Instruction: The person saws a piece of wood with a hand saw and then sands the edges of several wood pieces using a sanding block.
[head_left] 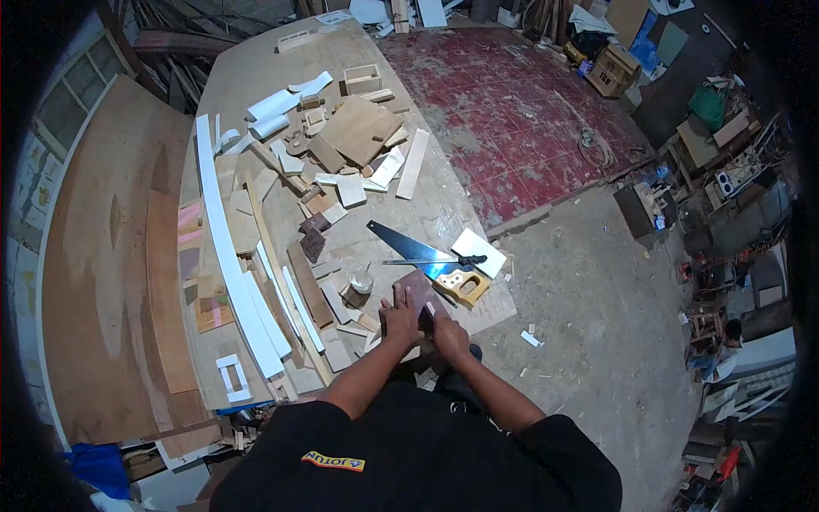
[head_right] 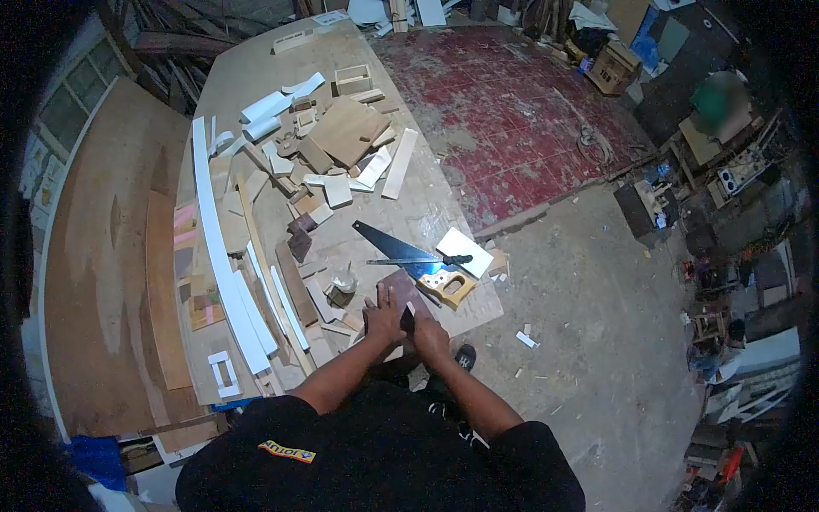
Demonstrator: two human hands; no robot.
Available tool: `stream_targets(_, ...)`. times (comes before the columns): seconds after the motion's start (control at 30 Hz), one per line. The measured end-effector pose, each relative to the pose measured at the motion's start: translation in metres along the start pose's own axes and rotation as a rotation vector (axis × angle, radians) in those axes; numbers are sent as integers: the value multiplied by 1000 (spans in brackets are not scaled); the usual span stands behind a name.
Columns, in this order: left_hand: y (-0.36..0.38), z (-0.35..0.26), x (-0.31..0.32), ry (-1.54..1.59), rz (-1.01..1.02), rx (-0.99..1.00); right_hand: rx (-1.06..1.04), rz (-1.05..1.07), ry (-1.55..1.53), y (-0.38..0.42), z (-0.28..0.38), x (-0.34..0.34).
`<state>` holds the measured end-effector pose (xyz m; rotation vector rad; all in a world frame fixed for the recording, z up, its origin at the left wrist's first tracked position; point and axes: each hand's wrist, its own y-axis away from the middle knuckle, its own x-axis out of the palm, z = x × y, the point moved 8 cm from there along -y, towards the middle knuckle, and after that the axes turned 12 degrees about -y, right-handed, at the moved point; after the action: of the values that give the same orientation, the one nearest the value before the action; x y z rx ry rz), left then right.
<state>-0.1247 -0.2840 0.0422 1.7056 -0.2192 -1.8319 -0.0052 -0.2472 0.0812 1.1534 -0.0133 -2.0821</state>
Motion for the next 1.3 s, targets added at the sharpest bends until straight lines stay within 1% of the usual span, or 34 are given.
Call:
stream_targets(0.03, -1, 4, -2, 26, -13, -43, -6, -1, -2, -12, 4, 2)
stream_targets(0.07, -2, 6, -5, 24, -17, -51, -20, -47, -58, -30, 10, 0)
stream_targets(0.1, -7, 5, 2, -45, -10, -60, -34, -89, -112, -48, 20, -4)
stream_targets(0.13, -11, 4, 12, -113, 1, -68, -77, -110, -104, -66, 35, -10)
stream_targets(0.17, -23, 1, 34, -112, 9, -74, -117, -128, -98, -83, 51, -16)
stream_targets(0.2, -38, -4, 66, -184, 68, -62, -129, -161, -69, -108, 53, -9)
stream_targets(0.23, -48, -5, 79, -257, 118, -51, -147, -203, -38, -131, 53, -5)
stream_targets(0.27, -39, -10, 74, -387, 334, 67, -156, -210, -40, -140, 59, -14)
stream_targets(0.3, -42, -7, 77, -392, 326, 58, -313, -303, -20, -139, 79, -30)
stream_targets(0.33, -48, -8, 90, -333, 265, 47, -468, -396, 1, -133, 98, -46)
stream_targets(0.37, -54, -11, 104, -272, 204, 40, -605, -531, -78, -116, 109, -65)
stream_targets(0.4, -59, -14, 107, -208, 143, 39, -663, -622, -123, -97, 115, -85)
stream_targets(0.43, -60, -15, 107, -205, 140, 46, -715, -708, -166, -74, 118, -106)
stream_targets(0.5, -43, -2, 57, 151, -544, -132, -730, -731, -103, -52, 111, -122)
stream_targets(0.53, -42, -2, 50, 245, -448, -122, -733, -761, -179, -43, 101, -129)
stream_targets(0.57, -35, 2, 35, 249, -454, -115, -743, -792, -257, -36, 94, -136)
stream_targets(0.6, -35, 1, 31, 163, -336, -62, -770, -764, -454, -40, 79, -135)
stream_targets(0.63, -29, 0, 27, 77, -215, -11, -700, -661, -666, -46, 63, -128)
stream_targets(0.67, -3, 0, -8, 65, -265, 22, -684, -635, -769, -41, 60, -130)
stream_targets(0.7, -9, -4, 5, 64, -267, 24, -665, -607, -872, -37, 58, -133)
stream_targets(0.73, -20, -7, 25, -122, -406, -49, -665, -611, -871, -33, 58, -135)
stream_targets(0.77, -23, -10, 31, -309, -544, -121, -757, -676, -750, -23, 64, -141)
stream_targets(0.8, -4, -6, 3, -21, -409, -6, -846, -738, -626, -14, 69, -144)
stream_targets(0.83, 4, -2, -11, -23, -408, -3, -843, -741, -626, -10, 71, -146)
stream_targets(0.9, 7, -5, -6, 43, -259, 104, -880, -768, -574, 3, 82, -148)
stream_targets(0.93, 9, -5, -6, 42, -258, 105, -889, -782, -548, 6, 82, -146)
stream_targets(0.97, 12, -5, -9, 50, -299, 111, -888, -784, -549, 9, 82, -145)
stream_targets(1.03, 12, -5, -7, 56, -344, 119, -859, -789, -431, 14, 89, -144)
stream_targets(1.1, 29, -1, -29, 122, -725, 105, -877, -806, -401, 22, 96, -149)
stream_targets(1.13, 29, -2, -28, 122, -725, 106, -897, -806, -385, 27, 102, -153)
stream_targets(1.2, 14, -3, -9, 90, -428, 70, -914, -805, -370, 29, 105, -156)
stream_targets(1.23, 8, -4, -13, 91, -426, 71, -901, -763, -284, 26, 106, -155)
stream_targets(1.27, -6, -9, -2, -1, -203, 81, -885, -718, -198, 25, 108, -152)
stream_targets(1.3, -15, -11, 18, -92, 22, 91, -882, -715, -199, 26, 107, -147)
